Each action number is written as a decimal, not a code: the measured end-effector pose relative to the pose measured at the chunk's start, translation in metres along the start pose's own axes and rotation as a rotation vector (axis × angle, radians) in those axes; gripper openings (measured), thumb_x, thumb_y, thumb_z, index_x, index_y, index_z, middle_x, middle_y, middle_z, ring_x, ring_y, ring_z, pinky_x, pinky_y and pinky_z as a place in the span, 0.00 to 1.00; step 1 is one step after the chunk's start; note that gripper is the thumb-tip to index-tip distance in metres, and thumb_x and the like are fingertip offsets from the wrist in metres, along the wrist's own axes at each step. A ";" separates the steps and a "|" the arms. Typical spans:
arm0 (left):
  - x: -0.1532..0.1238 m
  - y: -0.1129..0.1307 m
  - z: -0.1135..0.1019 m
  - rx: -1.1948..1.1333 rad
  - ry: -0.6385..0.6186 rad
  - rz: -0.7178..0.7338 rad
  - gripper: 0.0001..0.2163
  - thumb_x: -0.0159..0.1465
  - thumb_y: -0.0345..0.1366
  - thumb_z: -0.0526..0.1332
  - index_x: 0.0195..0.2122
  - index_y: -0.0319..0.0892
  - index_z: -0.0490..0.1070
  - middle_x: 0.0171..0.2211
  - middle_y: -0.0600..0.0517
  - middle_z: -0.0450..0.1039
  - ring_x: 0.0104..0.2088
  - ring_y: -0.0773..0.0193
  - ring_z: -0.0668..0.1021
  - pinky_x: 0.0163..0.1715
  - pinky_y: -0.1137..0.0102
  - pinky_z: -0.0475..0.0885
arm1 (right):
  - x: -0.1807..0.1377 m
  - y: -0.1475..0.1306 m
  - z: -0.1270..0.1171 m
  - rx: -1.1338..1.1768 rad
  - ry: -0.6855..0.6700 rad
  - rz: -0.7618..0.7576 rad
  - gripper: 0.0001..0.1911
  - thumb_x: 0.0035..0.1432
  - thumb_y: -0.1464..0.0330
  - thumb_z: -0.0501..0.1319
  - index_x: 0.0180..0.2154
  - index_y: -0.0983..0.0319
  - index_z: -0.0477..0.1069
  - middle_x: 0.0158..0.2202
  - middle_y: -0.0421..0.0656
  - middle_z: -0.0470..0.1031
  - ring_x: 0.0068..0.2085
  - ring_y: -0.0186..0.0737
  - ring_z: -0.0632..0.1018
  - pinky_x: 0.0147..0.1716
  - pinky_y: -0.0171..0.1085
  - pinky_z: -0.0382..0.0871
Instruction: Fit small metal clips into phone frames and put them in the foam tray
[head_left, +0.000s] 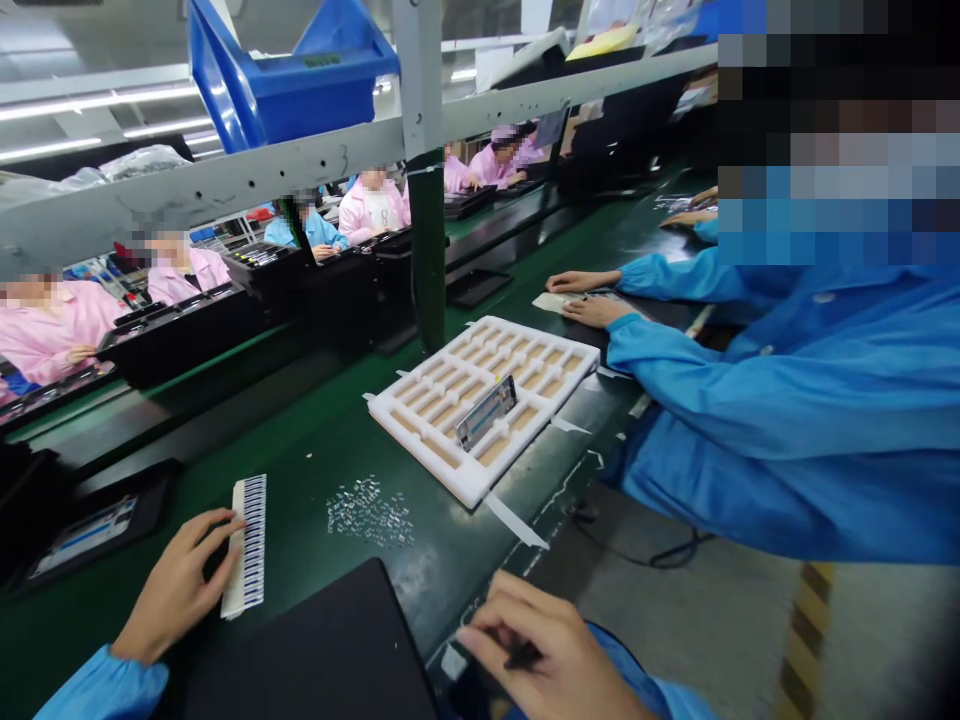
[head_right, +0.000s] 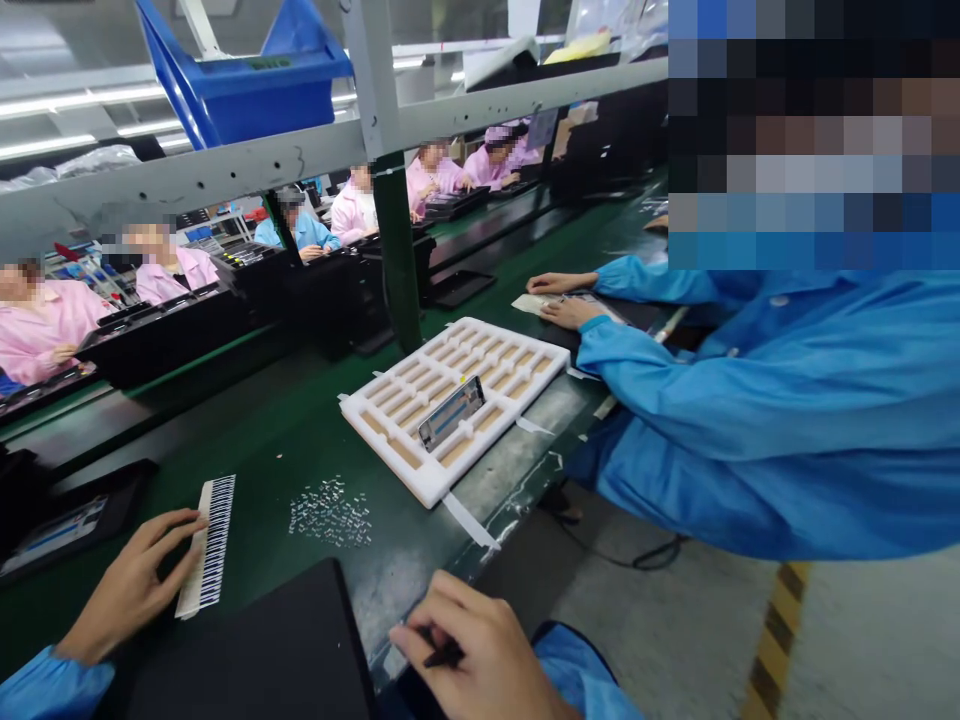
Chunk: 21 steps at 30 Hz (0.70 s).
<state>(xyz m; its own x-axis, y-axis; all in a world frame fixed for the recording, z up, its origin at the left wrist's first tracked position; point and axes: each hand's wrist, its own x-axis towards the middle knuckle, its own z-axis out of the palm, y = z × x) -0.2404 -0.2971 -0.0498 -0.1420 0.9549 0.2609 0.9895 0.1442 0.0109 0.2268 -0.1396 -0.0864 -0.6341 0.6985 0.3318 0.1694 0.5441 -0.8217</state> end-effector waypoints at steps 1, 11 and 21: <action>-0.002 0.004 0.000 -0.015 -0.030 0.011 0.23 0.71 0.56 0.60 0.59 0.50 0.81 0.61 0.46 0.80 0.58 0.50 0.83 0.56 0.60 0.81 | -0.002 0.005 -0.004 0.006 0.027 0.029 0.25 0.76 0.59 0.60 0.24 0.59 0.72 0.24 0.39 0.72 0.24 0.35 0.76 0.25 0.34 0.65; 0.026 0.044 0.018 -0.006 -0.097 -0.111 0.33 0.72 0.60 0.54 0.63 0.39 0.77 0.63 0.36 0.78 0.63 0.39 0.80 0.62 0.44 0.77 | -0.002 0.015 -0.005 0.139 0.026 0.225 0.19 0.75 0.57 0.58 0.40 0.60 0.82 0.26 0.39 0.76 0.28 0.39 0.77 0.29 0.34 0.68; 0.128 0.180 -0.037 -0.246 -0.226 0.260 0.20 0.76 0.54 0.56 0.60 0.55 0.77 0.61 0.53 0.80 0.59 0.58 0.82 0.61 0.64 0.78 | -0.011 0.020 0.014 0.103 0.162 0.364 0.10 0.67 0.60 0.67 0.40 0.58 0.85 0.33 0.42 0.83 0.32 0.42 0.82 0.31 0.34 0.70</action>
<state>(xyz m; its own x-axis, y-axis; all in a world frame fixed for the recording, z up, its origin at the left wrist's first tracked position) -0.0791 -0.1583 0.0216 0.1376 0.9882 0.0675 0.9663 -0.1489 0.2102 0.2269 -0.1431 -0.1130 -0.4179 0.9056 0.0728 0.2792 0.2042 -0.9382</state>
